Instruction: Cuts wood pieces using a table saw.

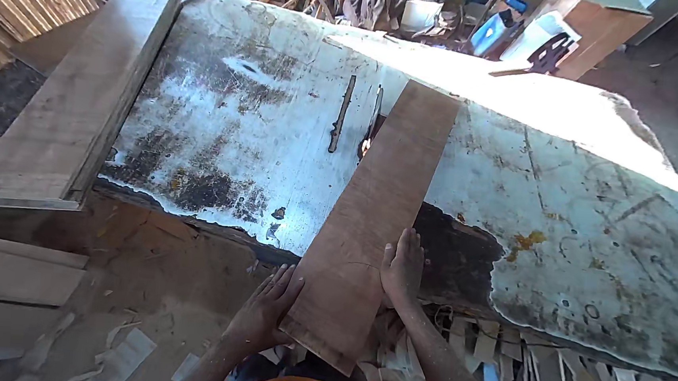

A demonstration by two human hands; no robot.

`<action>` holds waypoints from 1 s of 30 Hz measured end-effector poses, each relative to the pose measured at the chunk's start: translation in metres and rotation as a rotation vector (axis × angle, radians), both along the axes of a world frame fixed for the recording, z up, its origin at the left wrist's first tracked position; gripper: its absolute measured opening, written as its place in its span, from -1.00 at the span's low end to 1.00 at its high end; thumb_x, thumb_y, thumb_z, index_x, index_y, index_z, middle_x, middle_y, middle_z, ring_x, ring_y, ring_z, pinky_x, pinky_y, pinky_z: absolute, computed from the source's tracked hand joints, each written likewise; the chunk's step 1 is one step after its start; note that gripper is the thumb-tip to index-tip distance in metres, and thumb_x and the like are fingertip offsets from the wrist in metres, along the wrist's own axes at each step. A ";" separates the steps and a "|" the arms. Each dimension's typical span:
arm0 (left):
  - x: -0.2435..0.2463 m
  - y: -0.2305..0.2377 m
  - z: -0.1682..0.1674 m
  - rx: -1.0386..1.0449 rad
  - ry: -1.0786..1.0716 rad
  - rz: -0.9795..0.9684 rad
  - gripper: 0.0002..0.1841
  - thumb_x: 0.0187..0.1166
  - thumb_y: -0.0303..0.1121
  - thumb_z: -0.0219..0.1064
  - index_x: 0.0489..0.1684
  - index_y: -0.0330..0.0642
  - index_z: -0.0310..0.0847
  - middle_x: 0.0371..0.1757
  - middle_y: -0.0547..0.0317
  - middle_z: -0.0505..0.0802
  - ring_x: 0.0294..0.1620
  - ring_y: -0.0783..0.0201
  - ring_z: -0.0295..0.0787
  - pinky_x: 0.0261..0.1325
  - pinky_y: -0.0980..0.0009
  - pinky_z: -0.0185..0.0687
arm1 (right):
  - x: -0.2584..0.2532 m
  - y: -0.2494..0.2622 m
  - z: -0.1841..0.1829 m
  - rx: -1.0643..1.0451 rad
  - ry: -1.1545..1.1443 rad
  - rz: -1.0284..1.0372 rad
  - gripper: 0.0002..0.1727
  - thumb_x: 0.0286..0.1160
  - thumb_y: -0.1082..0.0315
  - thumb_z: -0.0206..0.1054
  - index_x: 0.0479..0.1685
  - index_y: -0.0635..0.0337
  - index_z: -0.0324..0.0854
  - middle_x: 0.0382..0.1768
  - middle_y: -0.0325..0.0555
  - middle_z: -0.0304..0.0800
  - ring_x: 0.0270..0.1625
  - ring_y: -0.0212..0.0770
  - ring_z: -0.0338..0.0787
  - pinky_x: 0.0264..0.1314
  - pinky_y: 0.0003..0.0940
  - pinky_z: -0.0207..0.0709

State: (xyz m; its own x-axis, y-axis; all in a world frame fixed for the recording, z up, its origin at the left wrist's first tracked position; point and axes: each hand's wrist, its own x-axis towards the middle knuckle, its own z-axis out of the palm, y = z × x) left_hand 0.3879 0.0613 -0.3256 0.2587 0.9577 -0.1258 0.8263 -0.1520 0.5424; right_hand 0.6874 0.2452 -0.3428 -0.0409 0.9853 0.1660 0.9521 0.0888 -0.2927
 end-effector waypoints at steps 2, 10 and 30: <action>-0.008 -0.002 -0.002 0.015 -0.027 0.001 0.28 -0.02 0.29 0.71 0.92 0.31 0.01 0.96 0.17 0.00 0.97 0.16 -0.29 0.97 0.08 -0.25 | -0.006 -0.005 0.004 -0.022 0.006 -0.005 -0.26 0.84 0.07 -0.12 0.90 0.29 -0.09 0.89 0.20 -0.06 0.93 0.11 -0.07 0.94 0.14 -0.20; -0.028 0.004 -0.004 0.066 -0.036 -0.011 0.28 -0.05 0.39 0.68 0.90 0.33 0.07 0.95 0.22 0.06 0.97 0.19 -0.25 0.96 0.08 -0.16 | -0.006 -0.002 0.003 -0.022 0.175 0.063 -0.29 0.83 0.11 -0.02 0.89 0.26 0.01 0.88 0.12 0.01 0.93 0.07 -0.02 0.94 0.11 -0.17; -0.033 0.017 -0.007 0.061 -0.045 -0.007 0.28 -0.09 0.29 0.75 0.89 0.35 0.10 0.96 0.38 0.00 0.97 0.29 -0.34 0.96 0.08 -0.14 | -0.007 0.011 0.001 -0.047 0.167 0.071 -0.27 0.84 0.08 -0.03 0.89 0.26 -0.02 0.89 0.11 -0.02 0.94 0.04 -0.08 0.95 0.08 -0.21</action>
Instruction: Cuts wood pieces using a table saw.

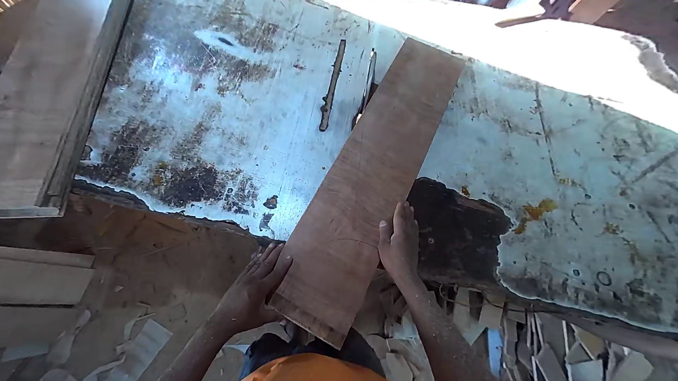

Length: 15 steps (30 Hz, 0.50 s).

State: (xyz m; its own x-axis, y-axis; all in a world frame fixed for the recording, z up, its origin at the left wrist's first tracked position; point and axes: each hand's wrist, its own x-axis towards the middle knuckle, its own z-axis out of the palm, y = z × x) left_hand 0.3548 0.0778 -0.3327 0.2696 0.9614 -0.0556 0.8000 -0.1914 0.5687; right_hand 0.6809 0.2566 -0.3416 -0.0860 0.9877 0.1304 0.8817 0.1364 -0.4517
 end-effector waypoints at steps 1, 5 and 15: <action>0.000 0.001 0.000 0.002 -0.001 -0.001 0.28 -0.09 0.29 0.75 0.89 0.35 0.10 0.96 0.38 -0.01 0.97 0.29 -0.34 0.97 0.07 -0.15 | 0.000 0.001 0.000 -0.001 0.000 0.001 -0.27 0.84 0.08 -0.04 0.89 0.26 -0.03 0.89 0.11 -0.02 0.94 0.03 -0.09 0.95 0.08 -0.21; -0.001 0.003 -0.002 0.019 0.018 -0.004 0.28 -0.09 0.33 0.73 0.90 0.37 0.08 0.96 0.39 -0.02 0.97 0.28 -0.36 0.97 0.08 -0.18 | -0.001 0.003 0.000 0.004 0.002 -0.001 -0.27 0.84 0.08 -0.03 0.89 0.27 -0.02 0.89 0.13 -0.01 0.94 0.04 -0.07 0.95 0.08 -0.20; -0.005 0.010 -0.001 0.049 0.091 -0.009 0.28 -0.11 0.42 0.68 0.88 0.36 0.12 0.95 0.31 0.06 0.97 0.27 -0.28 0.97 0.08 -0.20 | -0.004 0.010 0.001 -0.012 0.012 -0.024 -0.27 0.84 0.06 -0.03 0.90 0.22 -0.04 0.90 0.08 -0.03 0.94 0.03 -0.07 0.95 0.07 -0.20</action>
State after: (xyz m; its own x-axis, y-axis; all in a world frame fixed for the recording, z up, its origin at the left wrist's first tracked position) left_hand 0.3502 0.0874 -0.3335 0.2744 0.9611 -0.0333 0.8461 -0.2248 0.4832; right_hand 0.6766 0.2666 -0.3407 -0.0613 0.9909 0.1195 0.8791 0.1103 -0.4638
